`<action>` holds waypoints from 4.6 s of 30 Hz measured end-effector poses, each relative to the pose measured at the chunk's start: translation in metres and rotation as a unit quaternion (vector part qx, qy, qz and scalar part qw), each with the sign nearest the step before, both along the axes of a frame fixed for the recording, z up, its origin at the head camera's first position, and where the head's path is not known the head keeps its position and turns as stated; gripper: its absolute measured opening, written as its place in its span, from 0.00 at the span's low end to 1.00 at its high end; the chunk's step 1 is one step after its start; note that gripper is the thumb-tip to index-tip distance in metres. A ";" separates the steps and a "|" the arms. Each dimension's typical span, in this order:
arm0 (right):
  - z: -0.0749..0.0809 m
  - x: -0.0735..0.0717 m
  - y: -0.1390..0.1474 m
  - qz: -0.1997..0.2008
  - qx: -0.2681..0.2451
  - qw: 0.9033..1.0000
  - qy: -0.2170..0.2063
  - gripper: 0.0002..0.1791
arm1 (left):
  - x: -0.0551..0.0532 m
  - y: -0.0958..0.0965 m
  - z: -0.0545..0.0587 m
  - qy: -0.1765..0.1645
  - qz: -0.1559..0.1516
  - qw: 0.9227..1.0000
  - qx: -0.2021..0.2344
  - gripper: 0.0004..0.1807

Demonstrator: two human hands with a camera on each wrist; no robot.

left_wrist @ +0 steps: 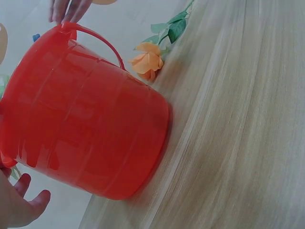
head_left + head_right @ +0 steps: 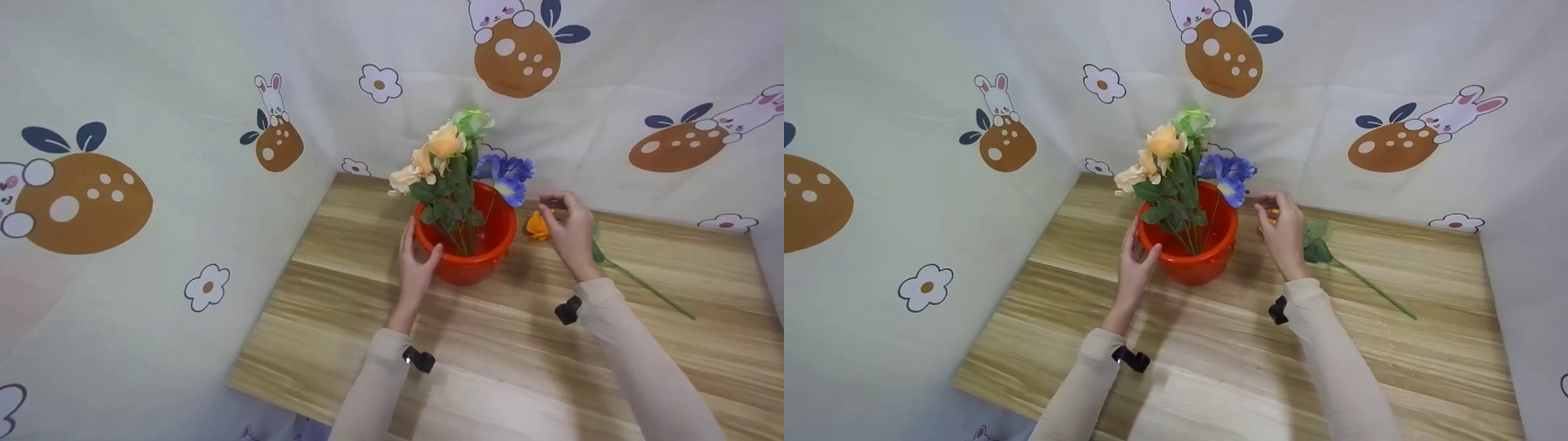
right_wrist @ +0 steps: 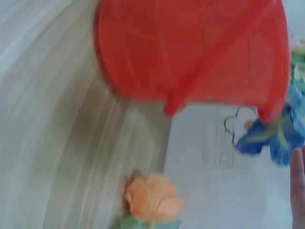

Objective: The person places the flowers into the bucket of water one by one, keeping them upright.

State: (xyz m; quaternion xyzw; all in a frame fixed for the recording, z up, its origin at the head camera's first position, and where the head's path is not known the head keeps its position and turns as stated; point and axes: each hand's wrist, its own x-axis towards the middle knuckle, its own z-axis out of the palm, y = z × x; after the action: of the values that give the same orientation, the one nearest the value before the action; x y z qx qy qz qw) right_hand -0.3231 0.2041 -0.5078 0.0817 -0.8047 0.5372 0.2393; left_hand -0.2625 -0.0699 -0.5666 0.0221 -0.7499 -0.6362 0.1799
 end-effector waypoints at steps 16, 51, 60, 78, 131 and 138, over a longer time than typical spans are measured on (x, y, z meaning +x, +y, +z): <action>-0.007 0.007 0.092 -0.059 0.008 0.995 -0.079 0.15 | 0.001 -0.004 0.003 0.003 0.008 1.000 0.004 0.43; -0.092 0.040 0.180 -0.077 0.123 0.959 -0.244 0.23 | -0.001 0.003 0.001 -0.002 0.005 1.000 -0.011 0.43; -0.106 0.039 0.182 -0.075 0.212 0.937 -0.269 0.15 | 0.002 0.004 0.003 -0.011 0.002 1.000 0.001 0.43; -0.083 0.035 0.175 -0.085 0.235 0.940 -0.233 0.10 | 0.000 0.000 0.003 0.002 -0.005 1.000 0.013 0.42; 0.075 -0.002 -0.064 0.072 -0.098 0.992 -0.044 0.12 | -0.003 0.000 0.002 -0.008 -0.012 1.000 0.004 0.43; 0.031 -0.004 -0.075 0.074 -0.066 0.991 -0.088 0.12 | -0.002 0.006 0.001 -0.023 -0.006 1.000 0.003 0.42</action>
State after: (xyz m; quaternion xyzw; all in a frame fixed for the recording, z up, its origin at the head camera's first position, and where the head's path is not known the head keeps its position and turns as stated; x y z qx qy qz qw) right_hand -0.3268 0.1293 -0.4766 0.0773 -0.7773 0.6102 0.1323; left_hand -0.2645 -0.0642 -0.5656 0.0329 -0.7521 -0.6387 0.1591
